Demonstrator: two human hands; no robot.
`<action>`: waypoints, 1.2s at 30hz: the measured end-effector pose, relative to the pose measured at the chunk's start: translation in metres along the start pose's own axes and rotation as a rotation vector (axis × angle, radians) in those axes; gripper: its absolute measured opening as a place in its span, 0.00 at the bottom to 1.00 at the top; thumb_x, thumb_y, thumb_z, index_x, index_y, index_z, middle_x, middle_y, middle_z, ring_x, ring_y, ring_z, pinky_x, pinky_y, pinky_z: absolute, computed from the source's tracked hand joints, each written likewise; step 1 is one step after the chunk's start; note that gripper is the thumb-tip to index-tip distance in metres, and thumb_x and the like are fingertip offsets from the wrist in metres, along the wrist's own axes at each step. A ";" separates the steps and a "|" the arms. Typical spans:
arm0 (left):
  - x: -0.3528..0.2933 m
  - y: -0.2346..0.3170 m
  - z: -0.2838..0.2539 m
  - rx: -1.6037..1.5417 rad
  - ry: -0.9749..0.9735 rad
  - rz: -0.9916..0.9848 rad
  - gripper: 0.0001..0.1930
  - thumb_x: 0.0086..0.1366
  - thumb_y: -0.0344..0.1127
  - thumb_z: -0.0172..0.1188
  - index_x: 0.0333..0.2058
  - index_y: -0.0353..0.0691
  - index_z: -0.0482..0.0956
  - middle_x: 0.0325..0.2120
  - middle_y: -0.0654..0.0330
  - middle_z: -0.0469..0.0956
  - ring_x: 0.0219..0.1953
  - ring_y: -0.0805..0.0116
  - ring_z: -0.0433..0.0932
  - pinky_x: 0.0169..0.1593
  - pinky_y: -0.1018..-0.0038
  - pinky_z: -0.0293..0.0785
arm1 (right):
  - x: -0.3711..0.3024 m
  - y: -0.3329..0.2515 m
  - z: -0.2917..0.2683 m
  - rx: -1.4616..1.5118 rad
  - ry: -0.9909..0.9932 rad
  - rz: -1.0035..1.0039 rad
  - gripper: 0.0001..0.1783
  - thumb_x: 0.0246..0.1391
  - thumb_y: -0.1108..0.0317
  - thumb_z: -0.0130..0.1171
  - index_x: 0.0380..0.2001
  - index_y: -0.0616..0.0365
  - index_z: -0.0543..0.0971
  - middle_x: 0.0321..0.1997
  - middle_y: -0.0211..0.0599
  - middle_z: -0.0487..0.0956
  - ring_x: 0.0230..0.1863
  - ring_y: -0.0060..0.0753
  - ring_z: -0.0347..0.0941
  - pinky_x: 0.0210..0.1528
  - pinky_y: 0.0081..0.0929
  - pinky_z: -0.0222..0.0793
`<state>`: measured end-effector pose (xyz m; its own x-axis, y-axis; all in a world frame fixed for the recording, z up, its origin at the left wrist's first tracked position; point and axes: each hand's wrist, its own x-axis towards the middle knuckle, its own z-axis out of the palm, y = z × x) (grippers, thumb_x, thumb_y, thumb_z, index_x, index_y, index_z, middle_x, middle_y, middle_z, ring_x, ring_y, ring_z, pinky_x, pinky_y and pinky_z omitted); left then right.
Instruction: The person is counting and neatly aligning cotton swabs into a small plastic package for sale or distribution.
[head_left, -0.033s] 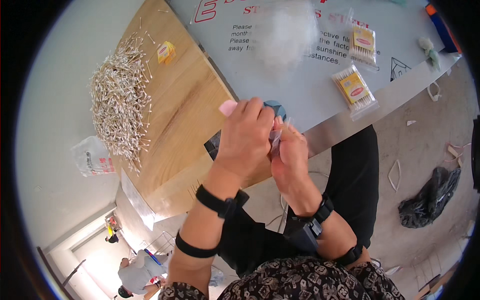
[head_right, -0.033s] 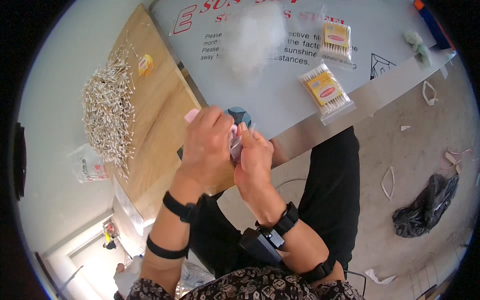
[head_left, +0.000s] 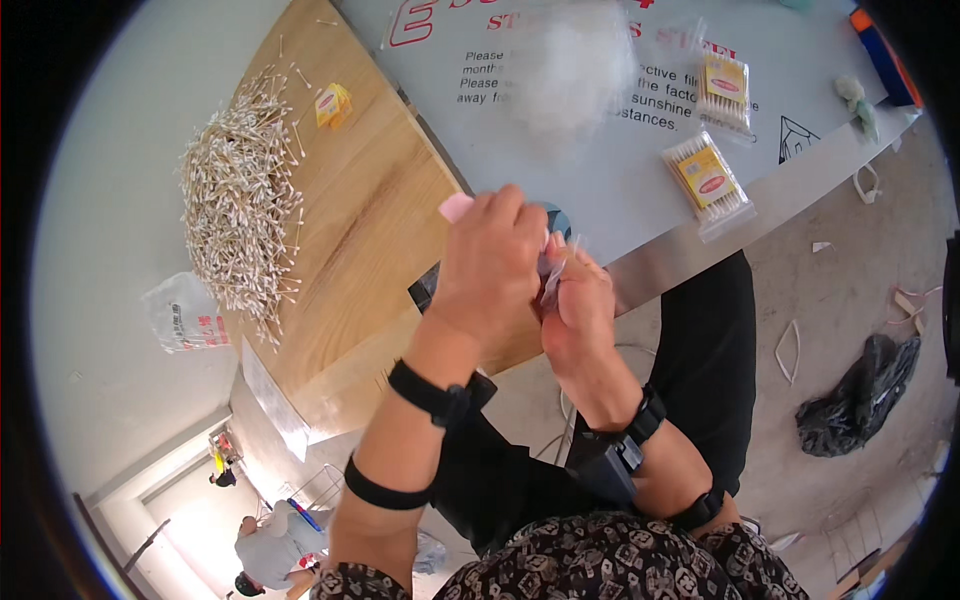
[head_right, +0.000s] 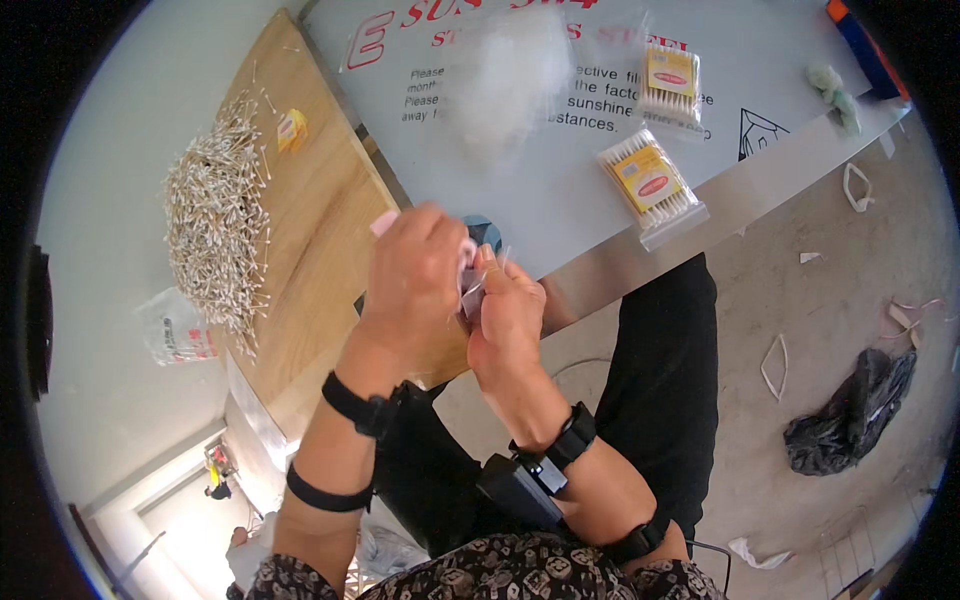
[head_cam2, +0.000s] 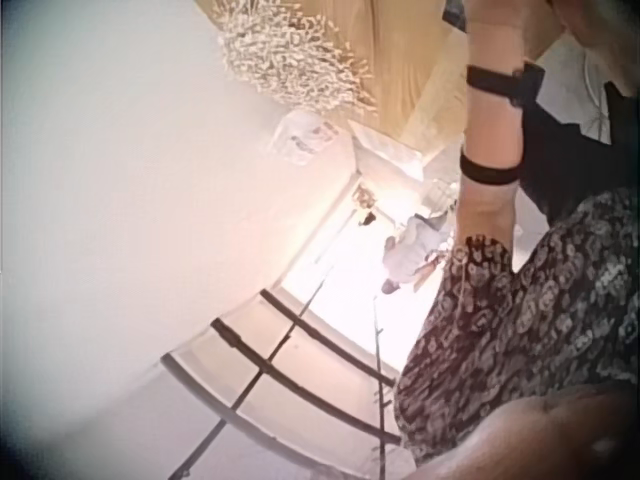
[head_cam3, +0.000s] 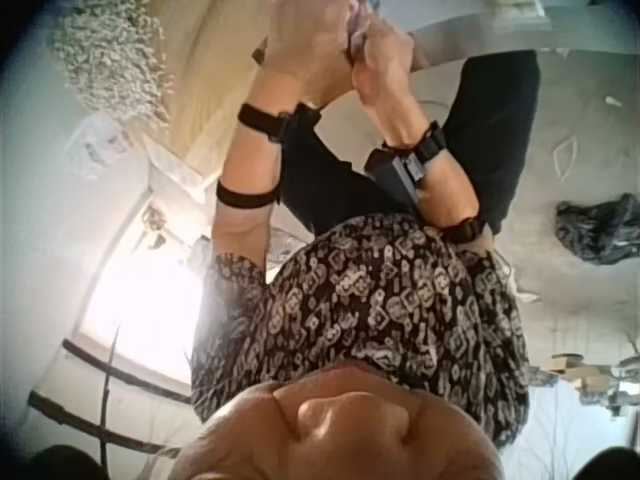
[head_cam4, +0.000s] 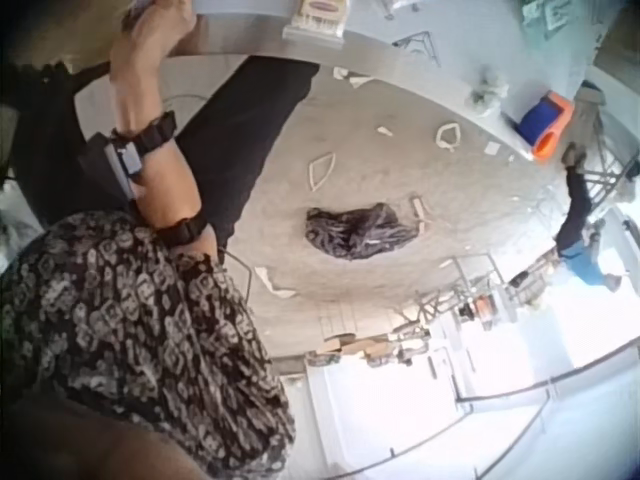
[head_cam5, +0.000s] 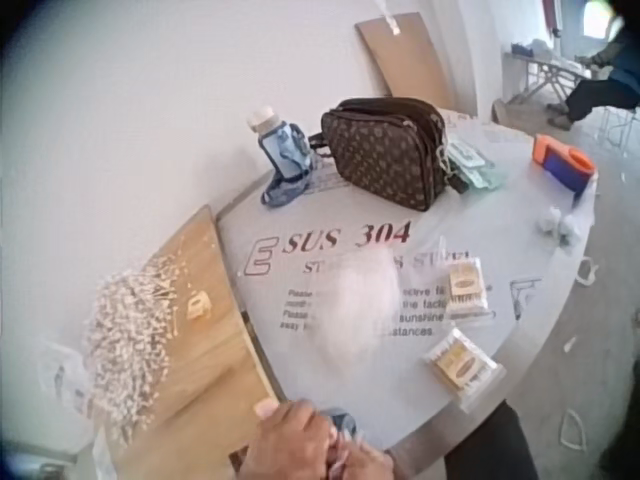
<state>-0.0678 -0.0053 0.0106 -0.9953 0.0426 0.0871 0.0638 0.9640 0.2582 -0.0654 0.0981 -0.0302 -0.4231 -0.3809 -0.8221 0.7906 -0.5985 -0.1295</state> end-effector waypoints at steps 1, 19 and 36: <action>0.008 -0.007 0.009 0.084 0.007 -0.021 0.06 0.54 0.26 0.58 0.32 0.38 0.76 0.28 0.55 0.72 0.32 0.55 0.73 0.35 0.65 0.68 | 0.002 -0.001 -0.005 -0.005 0.009 -0.010 0.08 0.63 0.67 0.56 0.31 0.59 0.78 0.28 0.25 0.77 0.27 0.18 0.69 0.28 0.23 0.66; -0.030 0.003 -0.013 -0.265 0.003 -0.225 0.12 0.55 0.23 0.63 0.39 0.37 0.75 0.38 0.54 0.77 0.34 0.54 0.76 0.37 0.65 0.73 | 0.002 -0.008 -0.011 -0.054 -0.160 -0.042 0.10 0.64 0.63 0.54 0.33 0.57 0.77 0.29 0.26 0.76 0.26 0.19 0.68 0.28 0.21 0.66; -0.010 -0.009 -0.012 -0.247 -0.089 0.130 0.06 0.57 0.27 0.56 0.33 0.33 0.70 0.33 0.47 0.71 0.40 0.47 0.72 0.44 0.60 0.71 | 0.003 -0.004 -0.011 0.024 -0.114 -0.040 0.08 0.63 0.69 0.53 0.37 0.62 0.79 0.33 0.29 0.78 0.31 0.19 0.72 0.31 0.21 0.70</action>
<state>-0.0577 -0.0179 0.0193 -0.9793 0.1951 0.0534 0.1967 0.8564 0.4774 -0.0653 0.1073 -0.0376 -0.5031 -0.4331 -0.7479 0.7618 -0.6309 -0.1471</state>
